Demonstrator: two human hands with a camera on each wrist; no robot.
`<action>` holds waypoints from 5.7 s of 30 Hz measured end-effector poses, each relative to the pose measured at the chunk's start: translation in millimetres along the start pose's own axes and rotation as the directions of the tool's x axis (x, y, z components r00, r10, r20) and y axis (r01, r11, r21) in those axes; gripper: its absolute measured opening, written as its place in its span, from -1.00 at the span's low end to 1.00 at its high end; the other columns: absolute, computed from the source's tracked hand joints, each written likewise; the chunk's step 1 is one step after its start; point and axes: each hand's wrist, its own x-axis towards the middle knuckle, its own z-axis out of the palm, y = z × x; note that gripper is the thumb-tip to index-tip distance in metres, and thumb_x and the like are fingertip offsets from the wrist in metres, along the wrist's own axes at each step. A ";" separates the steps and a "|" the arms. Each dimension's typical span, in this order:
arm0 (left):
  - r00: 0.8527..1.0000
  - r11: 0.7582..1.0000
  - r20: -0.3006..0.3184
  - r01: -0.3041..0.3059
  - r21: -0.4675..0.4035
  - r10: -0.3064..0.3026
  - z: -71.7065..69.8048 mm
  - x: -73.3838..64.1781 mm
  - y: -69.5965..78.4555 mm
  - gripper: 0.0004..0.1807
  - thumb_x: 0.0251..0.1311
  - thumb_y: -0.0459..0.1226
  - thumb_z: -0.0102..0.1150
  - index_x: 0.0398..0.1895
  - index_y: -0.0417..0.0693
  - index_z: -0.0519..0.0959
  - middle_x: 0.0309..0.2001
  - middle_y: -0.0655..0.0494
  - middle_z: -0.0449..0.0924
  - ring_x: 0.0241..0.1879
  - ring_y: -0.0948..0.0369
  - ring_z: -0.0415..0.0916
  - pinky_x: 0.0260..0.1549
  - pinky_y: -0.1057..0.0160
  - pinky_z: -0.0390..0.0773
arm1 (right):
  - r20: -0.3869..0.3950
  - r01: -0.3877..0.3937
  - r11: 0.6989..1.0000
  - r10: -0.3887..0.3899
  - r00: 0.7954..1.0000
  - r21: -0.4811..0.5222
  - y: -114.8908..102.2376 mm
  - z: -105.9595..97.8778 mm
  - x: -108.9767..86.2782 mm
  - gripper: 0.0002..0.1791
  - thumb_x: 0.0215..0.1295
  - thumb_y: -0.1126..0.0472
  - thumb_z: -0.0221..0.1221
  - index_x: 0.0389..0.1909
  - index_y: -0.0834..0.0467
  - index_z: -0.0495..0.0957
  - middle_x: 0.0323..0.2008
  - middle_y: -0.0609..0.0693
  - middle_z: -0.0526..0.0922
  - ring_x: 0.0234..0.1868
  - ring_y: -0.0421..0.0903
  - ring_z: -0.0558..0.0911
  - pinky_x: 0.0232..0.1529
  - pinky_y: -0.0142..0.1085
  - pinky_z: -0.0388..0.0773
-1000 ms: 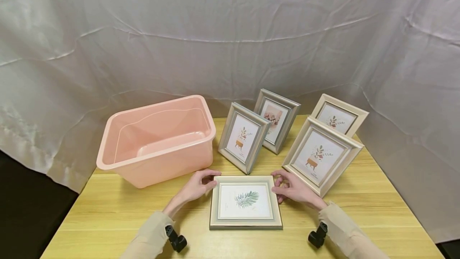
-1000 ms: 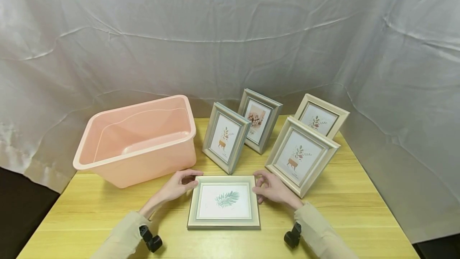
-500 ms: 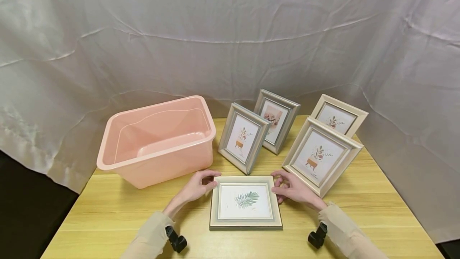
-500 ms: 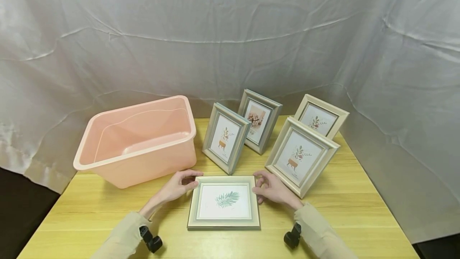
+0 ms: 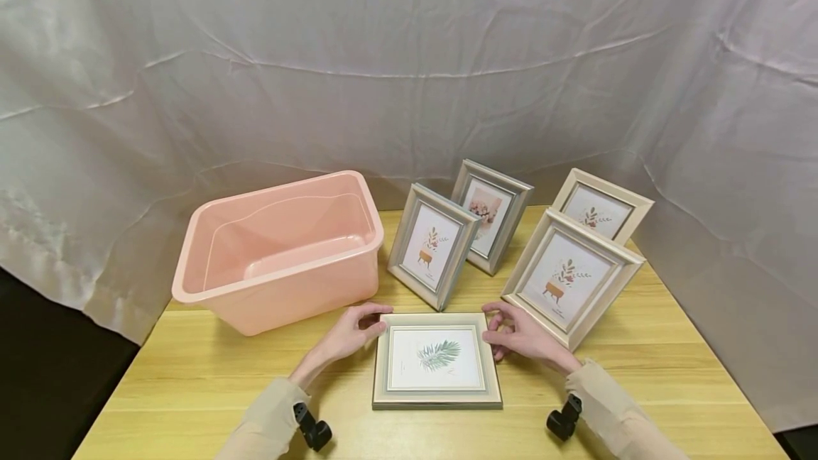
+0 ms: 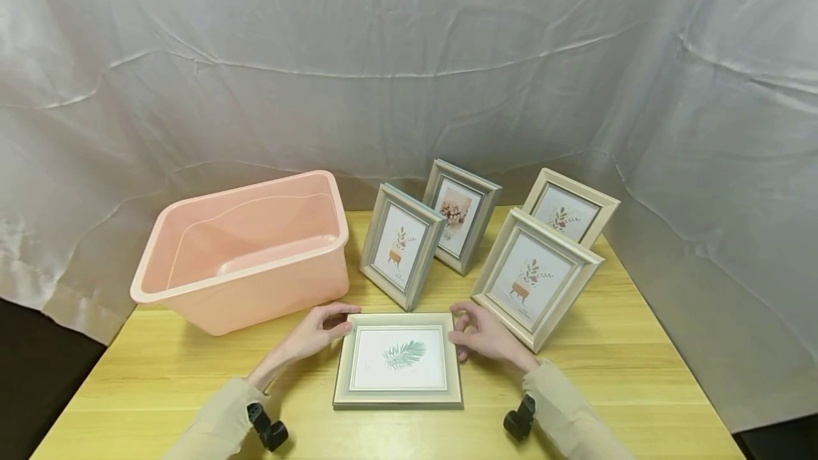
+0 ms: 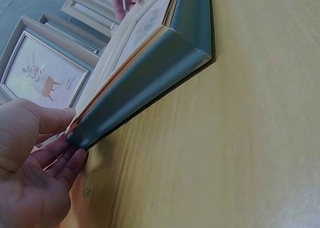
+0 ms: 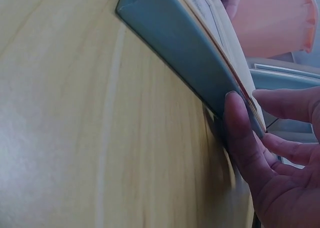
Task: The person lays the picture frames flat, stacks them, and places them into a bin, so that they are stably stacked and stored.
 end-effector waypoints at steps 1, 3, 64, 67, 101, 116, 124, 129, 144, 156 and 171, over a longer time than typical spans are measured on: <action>1.000 1.000 0.001 -0.001 -0.002 0.001 0.0 -0.2 0.3 -0.61 0.41 -0.34 0.12 0.24 -0.34 0.52 0.19 -0.27 0.58 0.04 0.02 0.60 -0.05 0.48 0.58 | -0.005 0.004 1.000 -0.004 1.000 -0.006 -0.5 0.1 -0.1 -0.27 0.34 0.37 0.22 0.38 0.57 0.10 -0.20 0.15 0.47 -0.48 -0.22 0.64 -0.38 -0.25 0.77; 1.000 1.000 0.002 -0.001 -0.005 0.001 0.3 -0.4 0.5 -0.60 0.40 -0.34 0.12 0.24 -0.35 0.51 0.20 -0.27 0.58 0.06 -0.01 0.59 -0.02 0.48 0.57 | -0.014 0.015 1.000 -0.016 1.000 -0.024 -1.9 0.1 -0.4 -0.28 0.33 0.37 0.22 0.37 0.57 0.11 -0.19 0.17 0.48 -0.48 -0.22 0.64 -0.38 -0.23 0.77; 0.995 0.985 -0.101 -0.006 -0.170 -0.012 -4.5 -2.7 5.1 -0.46 0.30 -0.37 0.23 0.32 -0.36 0.42 0.32 -0.34 0.46 0.27 -0.25 0.47 0.27 0.12 0.56 | -0.338 0.253 0.967 -0.250 0.907 -0.037 -53.9 -7.9 38.0 -0.36 0.31 0.43 0.23 0.40 0.32 0.28 -0.04 0.30 0.48 -0.26 -0.13 0.70 -0.15 -0.19 0.78; 0.995 0.986 -0.101 -0.005 -0.166 -0.012 -4.7 -3.6 4.7 -0.46 0.30 -0.36 0.24 0.33 -0.37 0.41 0.32 -0.33 0.46 0.25 -0.24 0.48 0.25 0.20 0.56 | -0.364 0.280 0.958 -0.284 0.887 -0.067 -56.3 -8.8 40.5 -0.36 0.29 0.44 0.25 0.38 0.32 0.30 -0.08 0.16 0.51 -0.26 -0.09 0.71 -0.17 -0.15 0.78; 0.992 0.983 -0.120 0.004 -0.182 -0.026 -0.6 -7.6 -1.6 -0.45 0.28 -0.39 0.25 0.32 -0.37 0.41 0.31 -0.31 0.48 0.28 -0.21 0.45 0.39 -0.20 0.37 | -0.456 0.311 0.936 -0.353 0.817 -0.166 -81.0 -18.0 72.0 -0.36 0.35 0.33 0.26 0.42 0.16 0.32 0.14 0.33 0.43 -0.02 0.11 0.60 -0.16 -0.35 0.75; 0.992 0.981 -0.122 0.014 -0.194 -0.039 0.6 -7.8 -3.0 -0.45 0.26 -0.39 0.26 0.32 -0.34 0.42 0.32 -0.29 0.48 0.29 -0.20 0.44 0.39 -0.18 0.37 | -0.487 0.263 0.933 -0.354 0.798 -0.247 -92.7 -13.4 76.5 -0.41 0.35 0.35 0.26 0.38 0.22 0.37 0.00 0.36 0.56 -0.02 0.17 0.62 -0.17 -0.60 0.61; 0.992 0.981 -0.120 0.020 -0.195 -0.044 0.6 -7.4 -3.3 -0.44 0.26 -0.38 0.26 0.33 -0.33 0.43 0.32 -0.30 0.47 0.27 -0.19 0.45 0.37 -0.15 0.41 | -0.477 0.234 0.928 -0.352 0.805 -0.291 -120.7 -3.4 60.3 -0.45 0.35 0.42 0.22 0.34 0.33 0.36 -0.01 0.46 0.57 -0.05 0.39 0.67 -0.18 -0.60 0.60; 0.991 0.981 -0.119 0.030 -0.193 -0.054 1.1 -7.8 -3.0 -0.44 0.26 -0.38 0.27 0.33 -0.32 0.43 0.31 -0.29 0.49 0.25 -0.18 0.47 0.35 -0.15 0.43 | -0.477 0.227 0.926 -0.352 0.805 -0.300 -124.6 -1.8 59.4 -0.44 0.33 0.42 0.24 0.34 0.32 0.38 0.01 0.48 0.59 -0.09 0.40 0.69 -0.26 -0.54 0.67; 0.992 0.983 -0.124 0.004 -0.186 -0.028 2.3 -7.8 -4.3 -0.46 0.26 -0.40 0.26 0.32 -0.32 0.44 0.29 -0.31 0.50 0.26 -0.18 0.47 0.34 -0.10 0.46 | -0.560 0.228 0.930 -0.357 0.748 -0.288 -128.1 6.6 60.2 -0.47 0.25 0.48 0.26 0.26 0.35 0.46 -0.14 0.45 0.59 -0.37 0.13 0.66 -0.43 -0.57 0.57; 0.993 0.979 -0.116 0.000 -0.203 -0.024 3.0 -7.6 -2.9 -0.44 0.26 -0.41 0.26 0.32 -0.36 0.41 0.30 -0.33 0.49 0.27 -0.21 0.46 0.35 -0.15 0.43 | -0.625 0.247 0.934 -0.356 0.694 -0.258 -123.4 15.0 60.3 -0.50 0.22 0.49 0.27 0.21 0.33 0.52 -0.16 0.42 0.61 -0.45 -0.12 0.62 -0.44 -0.60 0.57; 0.992 0.978 -0.121 0.006 -0.209 -0.032 4.4 -6.7 -2.0 -0.43 0.27 -0.39 0.26 0.34 -0.35 0.41 0.30 -0.32 0.48 0.28 -0.20 0.45 0.37 -0.15 0.41 | -0.667 0.317 0.936 -0.335 0.666 -0.153 -111.1 15.4 60.8 -0.49 0.21 0.52 0.25 0.22 0.37 0.48 -0.20 0.41 0.58 -0.47 -0.23 0.65 -0.41 -0.51 0.69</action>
